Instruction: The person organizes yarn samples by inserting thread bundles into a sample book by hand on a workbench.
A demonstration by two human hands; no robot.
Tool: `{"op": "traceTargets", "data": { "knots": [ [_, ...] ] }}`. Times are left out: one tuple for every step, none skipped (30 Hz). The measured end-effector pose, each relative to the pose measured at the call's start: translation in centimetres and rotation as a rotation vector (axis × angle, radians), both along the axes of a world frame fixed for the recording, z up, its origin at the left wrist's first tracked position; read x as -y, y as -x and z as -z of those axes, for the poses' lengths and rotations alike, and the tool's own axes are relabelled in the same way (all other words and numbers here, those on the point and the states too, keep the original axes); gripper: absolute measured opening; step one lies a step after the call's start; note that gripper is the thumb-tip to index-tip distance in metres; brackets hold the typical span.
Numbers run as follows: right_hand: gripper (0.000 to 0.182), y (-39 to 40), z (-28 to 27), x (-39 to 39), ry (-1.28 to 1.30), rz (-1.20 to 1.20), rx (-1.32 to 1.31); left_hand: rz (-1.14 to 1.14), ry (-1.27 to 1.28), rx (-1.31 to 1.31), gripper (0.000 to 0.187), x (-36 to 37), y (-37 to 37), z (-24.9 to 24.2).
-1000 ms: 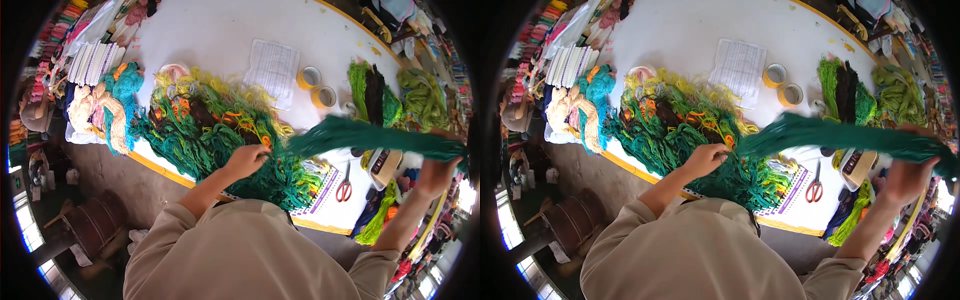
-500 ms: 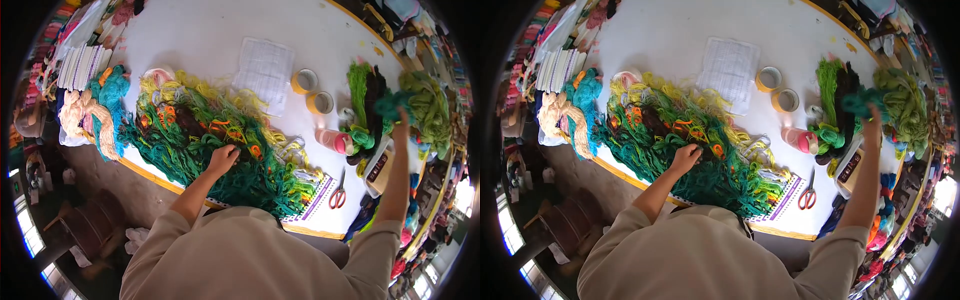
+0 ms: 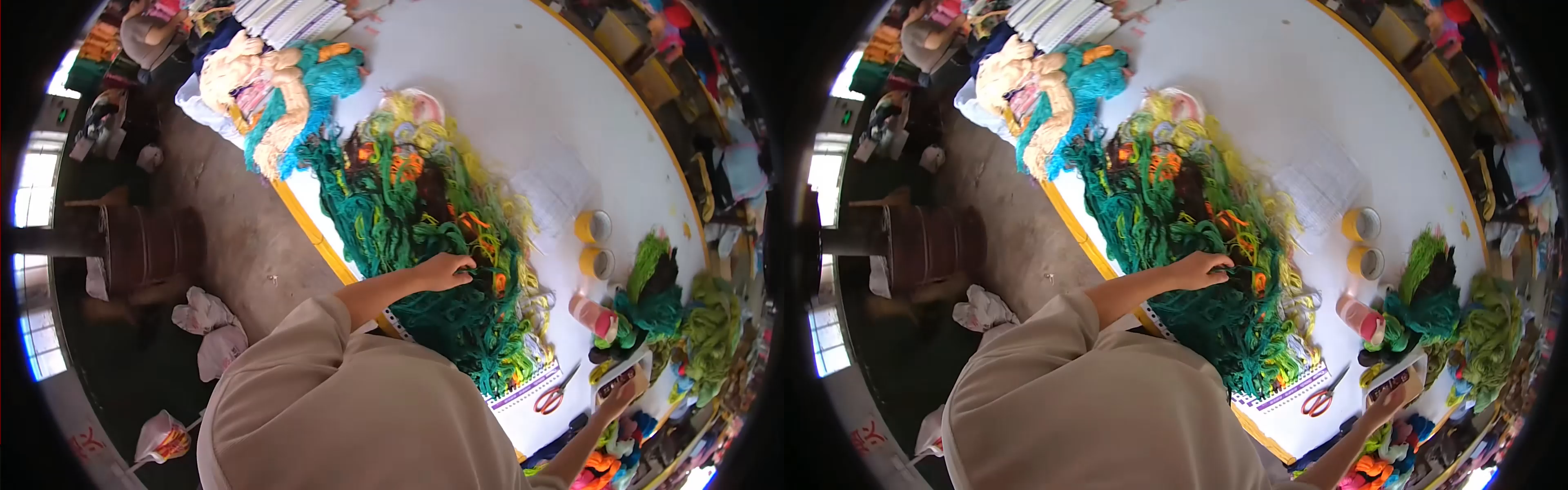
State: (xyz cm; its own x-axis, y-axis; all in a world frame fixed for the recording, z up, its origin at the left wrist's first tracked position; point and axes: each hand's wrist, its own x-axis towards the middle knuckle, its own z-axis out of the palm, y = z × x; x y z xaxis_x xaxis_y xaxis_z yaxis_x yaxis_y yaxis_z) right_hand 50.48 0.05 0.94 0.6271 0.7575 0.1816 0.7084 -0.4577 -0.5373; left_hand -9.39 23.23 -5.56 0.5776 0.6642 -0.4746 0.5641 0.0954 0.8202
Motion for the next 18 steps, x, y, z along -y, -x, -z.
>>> {"op": "traceTargets", "data": {
  "knots": [
    [0.041, 2.9, 0.2, 3.0, -0.108, 0.082, -0.286, -0.007, -0.053, 0.011, 0.042, 0.2, 1.3, -0.4],
    [0.04, 5.2, 0.8, 5.6, -0.058, 0.108, -0.244, -0.073, -0.021, 0.071, 0.041, 0.2, 3.0, -1.8],
    [0.039, 7.3, 1.6, 8.3, -0.006, 0.142, -0.202, -0.139, -0.074, 0.141, 0.04, 0.6, 4.9, -2.0],
    [0.037, 9.3, 2.3, 10.6, 0.0, 0.197, -0.272, -0.219, -0.111, 0.172, 0.04, 0.9, 6.9, -1.0],
    [0.037, 13.6, 0.5, 10.7, 0.134, 0.245, -0.255, -0.301, -0.105, 0.103, 0.038, 1.1, 8.8, -2.0],
    [0.038, 15.5, 2.2, 12.2, -0.004, 0.308, -0.425, -0.415, -0.137, 0.087, 0.035, 1.5, 10.9, -2.2],
    [0.039, 18.8, 1.6, 12.2, 0.093, 0.298, -0.442, -0.527, -0.17, 0.072, 0.032, 2.1, 13.2, -2.0],
    [0.043, 20.4, 3.3, 13.4, 0.102, 0.231, -0.476, -0.597, -0.246, 0.013, 0.029, 2.8, 15.9, -1.0],
    [0.044, 22.7, 4.1, 13.8, 0.097, 0.169, -0.556, -0.666, -0.32, -0.045, 0.026, 3.5, 18.4, -0.4],
    [0.046, 25.5, 3.0, 13.3, 0.177, 0.024, -0.525, -0.69, -0.367, -0.124, 0.025, 4.1, 20.6, -1.1],
    [0.046, 28.8, 0.9, 12.4, 0.18, -0.154, -0.565, -0.717, -0.417, -0.205, 0.024, 4.8, 22.7, -1.8],
    [0.045, 30.2, 1.2, 12.6, 0.175, -0.327, -0.544, -0.714, -0.488, -0.237, 0.026, 5.5, 25.4, -0.9],
    [0.039, 33.1, -1.6, 11.5, 0.253, -0.388, -0.464, -0.714, -0.559, -0.273, 0.027, 6.3, 27.7, 0.3],
    [0.036, 33.7, -1.4, 12.0, 0.292, -0.446, -0.439, -0.779, -0.552, -0.222, 0.03, 7.2, 29.3, -0.3],
    [0.034, 34.3, -0.7, 12.4, 0.323, -0.505, -0.419, -0.807, -0.491, -0.279, 0.034, 7.8, 30.6, -1.0],
    [0.028, 34.9, 0.8, 13.3, 0.25, -0.475, -0.465, -0.823, -0.44, -0.339, 0.037, 8.1, 31.9, -2.2],
    [0.028, 35.2, 2.9, 14.9, 0.192, -0.424, -0.553, -0.849, -0.453, -0.252, 0.044, 8.1, 33.3, -2.4],
    [0.025, 35.6, 4.2, 16.4, 0.182, -0.401, -0.526, -0.823, -0.478, -0.268, 0.044, 7.4, 34.3, -3.7]
  ]
}}
